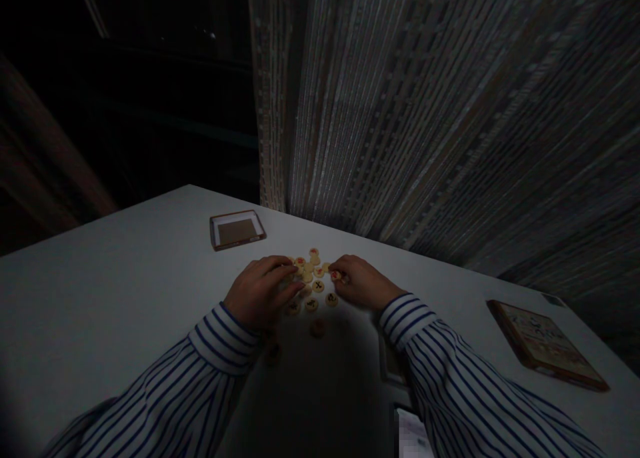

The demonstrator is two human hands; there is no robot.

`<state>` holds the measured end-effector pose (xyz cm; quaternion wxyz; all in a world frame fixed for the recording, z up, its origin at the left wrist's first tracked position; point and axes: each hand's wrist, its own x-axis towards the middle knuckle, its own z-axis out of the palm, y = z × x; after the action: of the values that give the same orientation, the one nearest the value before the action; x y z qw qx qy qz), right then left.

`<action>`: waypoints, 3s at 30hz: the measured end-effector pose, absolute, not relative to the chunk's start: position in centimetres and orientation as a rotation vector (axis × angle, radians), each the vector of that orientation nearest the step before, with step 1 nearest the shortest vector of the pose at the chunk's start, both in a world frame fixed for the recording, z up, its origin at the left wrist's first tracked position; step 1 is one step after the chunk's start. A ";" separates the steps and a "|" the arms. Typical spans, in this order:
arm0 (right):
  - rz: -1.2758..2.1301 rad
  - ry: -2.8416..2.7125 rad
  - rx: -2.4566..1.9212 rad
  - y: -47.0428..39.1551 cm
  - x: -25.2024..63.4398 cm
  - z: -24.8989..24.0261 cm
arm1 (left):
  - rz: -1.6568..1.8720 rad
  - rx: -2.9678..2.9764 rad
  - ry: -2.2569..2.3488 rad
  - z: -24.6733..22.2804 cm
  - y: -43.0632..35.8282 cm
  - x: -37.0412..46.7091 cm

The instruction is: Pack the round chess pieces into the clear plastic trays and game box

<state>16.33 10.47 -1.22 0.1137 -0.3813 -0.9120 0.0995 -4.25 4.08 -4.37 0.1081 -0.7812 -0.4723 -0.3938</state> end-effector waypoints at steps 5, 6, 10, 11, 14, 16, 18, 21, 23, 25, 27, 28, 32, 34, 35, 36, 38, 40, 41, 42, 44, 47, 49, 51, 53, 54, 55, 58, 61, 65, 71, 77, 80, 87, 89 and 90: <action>0.284 -2.681 -1.201 10.5 16.1 -1.4 | -1.159 -2.282 -1.400 -4.4 4.1 -4.3; 0.283 -2.692 -1.218 10.5 16.1 -1.4 | -1.159 -2.275 -1.406 -4.4 4.1 -4.3; 0.304 -2.728 -1.266 10.6 15.9 -1.4 | -1.155 -2.264 -1.425 -4.4 4.1 -4.3; 0.313 -2.734 -1.275 10.6 15.9 -1.4 | -1.155 -2.261 -1.428 -4.4 4.1 -4.3; 0.330 -2.746 -1.303 10.7 15.7 -1.4 | -1.161 -2.252 -1.433 -4.3 4.1 -4.3; 0.332 -2.750 -1.323 10.8 15.7 -1.5 | -1.157 -2.253 -1.443 -4.3 4.0 -4.4; 0.334 -2.753 -1.330 10.9 15.7 -1.6 | -1.147 -2.258 -1.466 -4.3 4.1 -4.4; 0.346 -2.766 -1.335 11.0 15.8 -1.7 | -1.118 -2.253 -1.511 -4.2 4.1 -4.5; 0.339 -2.777 -1.344 11.0 15.9 -1.7 | -1.082 -2.248 -1.553 -4.1 4.1 -4.6; 0.321 -2.788 -1.347 11.1 15.9 -1.6 | -1.055 -2.238 -1.593 -4.0 4.1 -4.7; 0.302 -2.792 -1.357 11.1 15.9 -1.6 | -1.035 -2.228 -1.624 -3.8 4.0 -4.7; 0.294 -2.796 -1.360 11.1 15.9 -1.5 | -1.025 -2.226 -1.638 -3.8 4.0 -4.8; 0.288 -2.821 -1.347 11.0 15.9 -1.4 | -0.966 -2.230 -1.688 -3.7 3.9 -5.0; 0.295 -2.827 -1.336 10.9 15.9 -1.3 | -0.931 -2.228 -1.702 -3.7 4.0 -5.1; 0.295 -2.823 -1.333 10.9 15.9 -1.3 | -0.913 -2.225 -1.707 -3.7 4.0 -5.1; 0.297 -2.817 -1.328 10.9 15.9 -1.2 | -0.897 -2.222 -1.710 -3.7 4.0 -5.1; 0.306 -2.797 -1.320 10.9 16.0 -1.1 | -0.873 -2.219 -1.720 -3.8 4.1 -5.2; 0.302 -2.770 -1.331 11.1 16.0 -1.0 | -0.858 -2.225 -1.731 -3.8 4.1 -5.2; 0.288 -2.754 -1.342 11.2 16.0 -0.9 | -0.852 -2.229 -1.736 -3.8 4.1 -5.2; 0.265 -2.735 -1.354 11.3 16.0 -0.9 | -0.849 -2.232 -1.738 -3.8 4.1 -5.2; 0.211 -2.701 -1.375 11.5 15.9 -0.9 | -0.847 -2.235 -1.737 -3.9 4.1 -5.2; 0.157 -2.679 -1.410 11.9 15.7 -1.0 | -0.835 -2.246 -1.738 -4.0 4.1 -5.2; 0.143 -2.685 -1.418 12.3 15.6 -1.2 | -0.829 -2.252 -1.744 -4.1 4.2 -5.2; 0.147 -2.704 -1.411 12.6 15.4 -1.3 | -0.839 -2.250 -1.745 -4.2 4.2 -5.2; 0.168 -2.738 -1.410 13.0 15.4 -1.5 | -0.854 -2.246 -1.739 -4.2 4.2 -5.2; 0.181 -2.757 -1.413 13.2 15.3 -1.6 | -0.857 -2.246 -1.738 -4.1 4.2 -5.2; 0.189 -2.772 -1.415 13.4 15.3 -1.6 | -0.856 -2.247 -1.738 -4.1 4.2 -5.2; 0.205 -2.813 -1.411 13.8 15.2 -1.7 | -0.843 -2.255 -1.744 -3.9 4.1 -5.1; 0.226 -2.847 -1.397 14.0 15.0 -1.6 | -0.845 -2.260 -1.741 -3.9 4.1 -5.1; 0.234 -2.857 -1.396 14.0 14.8 -1.5 | -0.861 -2.245 -1.721 -4.2 4.2 -5.1; 0.216 -2.856 -1.408 13.9 14.7 -1.5 | -0.856 -2.233 -1.703 -4.2 4.2 -5.2; 0.208 -2.854 -1.396 13.9 14.7 -1.7 | -0.858 -2.259 -1.714 -4.2 4.2 -5.2; 0.200 -2.849 -1.390 13.8 14.7 -1.7 | -0.862 -2.256 -1.720 -4.2 4.2 -5.1; 0.174 -2.812 -1.378 13.8 15.0 -1.6 | -0.860 -2.255 -1.717 -4.1 4.1 -5.1; 0.167 -2.800 -1.374 13.8 15.2 -1.5 | -0.867 -2.255 -1.705 -4.1 4.1 -5.1; 0.168 -2.790 -1.371 13.7 15.2 -1.5 | -0.870 -2.255 -1.700 -4.1 4.1 -5.1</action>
<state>15.20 13.74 -1.48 0.0142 -0.4402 -0.8961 0.0541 -5.13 4.13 -4.12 0.0933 -0.7598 -0.5728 -0.2930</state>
